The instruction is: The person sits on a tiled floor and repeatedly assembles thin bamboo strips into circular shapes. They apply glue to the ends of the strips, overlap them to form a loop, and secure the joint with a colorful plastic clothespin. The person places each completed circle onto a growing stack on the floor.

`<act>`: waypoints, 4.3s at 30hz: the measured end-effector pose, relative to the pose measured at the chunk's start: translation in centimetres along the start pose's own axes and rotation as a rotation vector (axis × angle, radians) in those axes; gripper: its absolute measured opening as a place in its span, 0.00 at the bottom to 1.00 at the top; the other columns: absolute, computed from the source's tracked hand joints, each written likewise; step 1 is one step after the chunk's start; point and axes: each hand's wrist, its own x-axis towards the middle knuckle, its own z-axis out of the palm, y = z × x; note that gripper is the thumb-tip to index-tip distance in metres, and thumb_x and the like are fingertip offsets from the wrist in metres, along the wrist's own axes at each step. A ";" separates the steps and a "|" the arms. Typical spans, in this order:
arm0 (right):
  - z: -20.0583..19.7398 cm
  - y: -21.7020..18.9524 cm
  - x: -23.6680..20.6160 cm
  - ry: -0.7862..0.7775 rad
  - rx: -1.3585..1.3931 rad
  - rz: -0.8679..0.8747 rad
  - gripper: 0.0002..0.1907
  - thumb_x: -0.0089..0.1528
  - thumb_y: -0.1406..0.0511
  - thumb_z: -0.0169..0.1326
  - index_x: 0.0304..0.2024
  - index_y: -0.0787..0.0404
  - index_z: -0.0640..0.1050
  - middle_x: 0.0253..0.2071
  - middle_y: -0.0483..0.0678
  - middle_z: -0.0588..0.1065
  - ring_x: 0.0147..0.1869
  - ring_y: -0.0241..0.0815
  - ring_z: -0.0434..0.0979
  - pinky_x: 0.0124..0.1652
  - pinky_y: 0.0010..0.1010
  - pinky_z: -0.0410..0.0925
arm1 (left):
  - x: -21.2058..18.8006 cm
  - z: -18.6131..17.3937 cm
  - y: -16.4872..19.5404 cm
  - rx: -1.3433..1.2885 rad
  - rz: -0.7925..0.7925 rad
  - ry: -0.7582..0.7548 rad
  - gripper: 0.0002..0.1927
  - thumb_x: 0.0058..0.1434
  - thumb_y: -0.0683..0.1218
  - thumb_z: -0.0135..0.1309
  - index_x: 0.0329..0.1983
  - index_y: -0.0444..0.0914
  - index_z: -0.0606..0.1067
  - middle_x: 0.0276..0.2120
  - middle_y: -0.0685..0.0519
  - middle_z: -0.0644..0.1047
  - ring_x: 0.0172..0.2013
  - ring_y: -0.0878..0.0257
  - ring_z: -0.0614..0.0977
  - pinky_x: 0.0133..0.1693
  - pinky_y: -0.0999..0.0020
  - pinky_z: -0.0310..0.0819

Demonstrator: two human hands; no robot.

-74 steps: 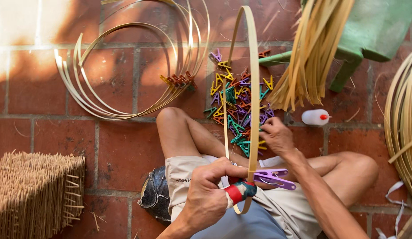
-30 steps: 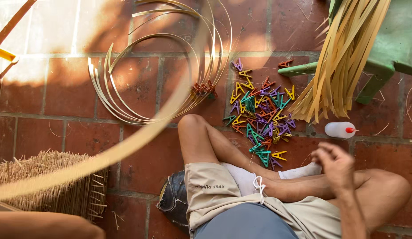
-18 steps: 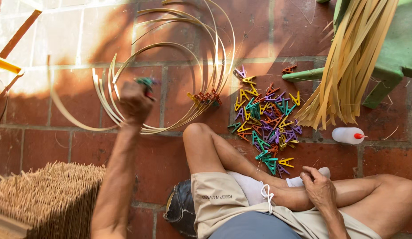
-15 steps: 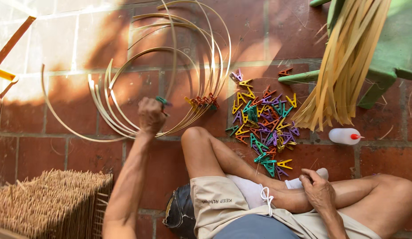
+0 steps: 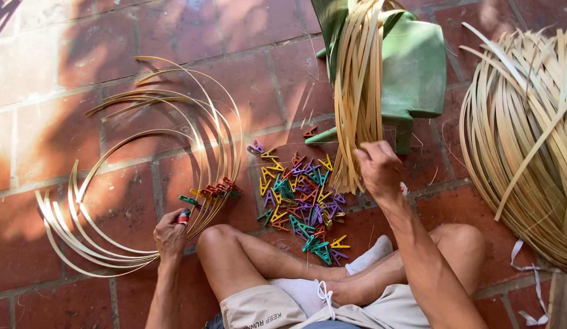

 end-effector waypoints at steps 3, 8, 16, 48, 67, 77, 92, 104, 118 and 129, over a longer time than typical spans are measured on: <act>2.2 -0.6 2.7 -0.119 -0.163 0.018 0.19 0.53 0.58 0.70 0.34 0.68 0.81 0.34 0.58 0.79 0.28 0.50 0.79 0.24 0.38 0.71 | -3.2 0.8 1.3 -0.284 -0.133 0.002 0.16 0.63 0.39 0.50 0.51 0.37 0.83 0.38 0.49 0.83 0.36 0.64 0.80 0.37 0.68 0.74; 1.2 0.3 3.3 -0.040 0.114 0.053 0.09 0.65 0.64 0.63 0.35 0.62 0.79 0.29 0.50 0.78 0.31 0.43 0.79 0.29 0.36 0.72 | -7.8 4.6 4.3 -0.604 -0.150 -0.063 0.14 0.64 0.38 0.51 0.50 0.32 0.82 0.39 0.49 0.83 0.37 0.66 0.82 0.41 0.72 0.77; -7.2 -3.0 -3.0 -0.230 0.346 -0.204 0.07 0.61 0.75 0.55 0.40 0.63 0.73 0.30 0.51 0.75 0.31 0.44 0.80 0.29 0.32 0.72 | -6.1 7.0 20.5 -1.183 -0.144 -0.627 0.25 0.70 0.53 0.49 0.62 0.29 0.71 0.50 0.41 0.79 0.47 0.53 0.84 0.47 0.55 0.82; -4.7 -1.0 -1.1 -0.159 0.268 0.214 0.05 0.67 0.69 0.59 0.39 0.67 0.81 0.29 0.50 0.79 0.27 0.35 0.77 0.25 0.26 0.69 | -13.1 -5.6 28.4 -1.242 0.163 -0.342 0.17 0.69 0.34 0.51 0.60 0.29 0.76 0.40 0.49 0.80 0.36 0.65 0.80 0.39 0.71 0.76; -11.4 -19.2 6.8 -0.762 1.233 0.325 0.11 0.62 0.73 0.60 0.47 0.73 0.79 0.36 0.53 0.80 0.35 0.37 0.81 0.35 0.27 0.77 | -19.8 -3.2 25.9 -1.316 -0.065 -0.286 0.22 0.71 0.32 0.46 0.67 0.30 0.70 0.55 0.42 0.79 0.48 0.54 0.85 0.52 0.63 0.80; -9.0 -20.8 4.0 -0.824 1.140 0.440 0.12 0.62 0.70 0.60 0.45 0.71 0.77 0.34 0.52 0.81 0.34 0.37 0.83 0.34 0.28 0.78 | -19.4 -3.6 24.1 -1.410 -0.218 -0.374 0.22 0.72 0.33 0.46 0.68 0.33 0.69 0.52 0.36 0.81 0.44 0.56 0.85 0.48 0.65 0.82; -9.7 -20.3 3.6 -0.722 1.165 0.359 0.11 0.65 0.69 0.58 0.47 0.71 0.76 0.36 0.52 0.80 0.36 0.36 0.82 0.36 0.26 0.78 | -18.9 -3.8 24.8 -1.225 -0.153 -0.374 0.22 0.69 0.31 0.47 0.66 0.34 0.73 0.50 0.41 0.81 0.44 0.59 0.84 0.48 0.66 0.81; -10.8 -19.1 3.0 -0.930 1.196 0.404 0.28 0.58 0.71 0.61 0.59 0.68 0.69 0.34 0.53 0.82 0.32 0.35 0.82 0.30 0.25 0.76 | -19.3 -3.3 25.5 -1.192 -0.072 -0.321 0.18 0.72 0.33 0.47 0.65 0.32 0.73 0.48 0.42 0.80 0.47 0.60 0.83 0.52 0.66 0.81; -12.4 -17.7 2.0 -0.902 1.202 0.343 0.31 0.56 0.74 0.63 0.61 0.68 0.67 0.30 0.51 0.79 0.30 0.32 0.77 0.28 0.23 0.72 | -20.3 -3.9 27.0 -1.008 0.050 -0.384 0.20 0.72 0.32 0.47 0.67 0.31 0.71 0.52 0.42 0.80 0.50 0.56 0.84 0.54 0.64 0.81; -13.6 -17.9 2.0 -0.894 1.274 0.300 0.28 0.56 0.71 0.64 0.57 0.70 0.69 0.30 0.51 0.78 0.29 0.33 0.79 0.25 0.23 0.73 | -22.3 -2.7 27.8 -0.999 0.177 -0.189 0.21 0.71 0.33 0.52 0.67 0.31 0.72 0.57 0.40 0.80 0.56 0.54 0.83 0.61 0.62 0.78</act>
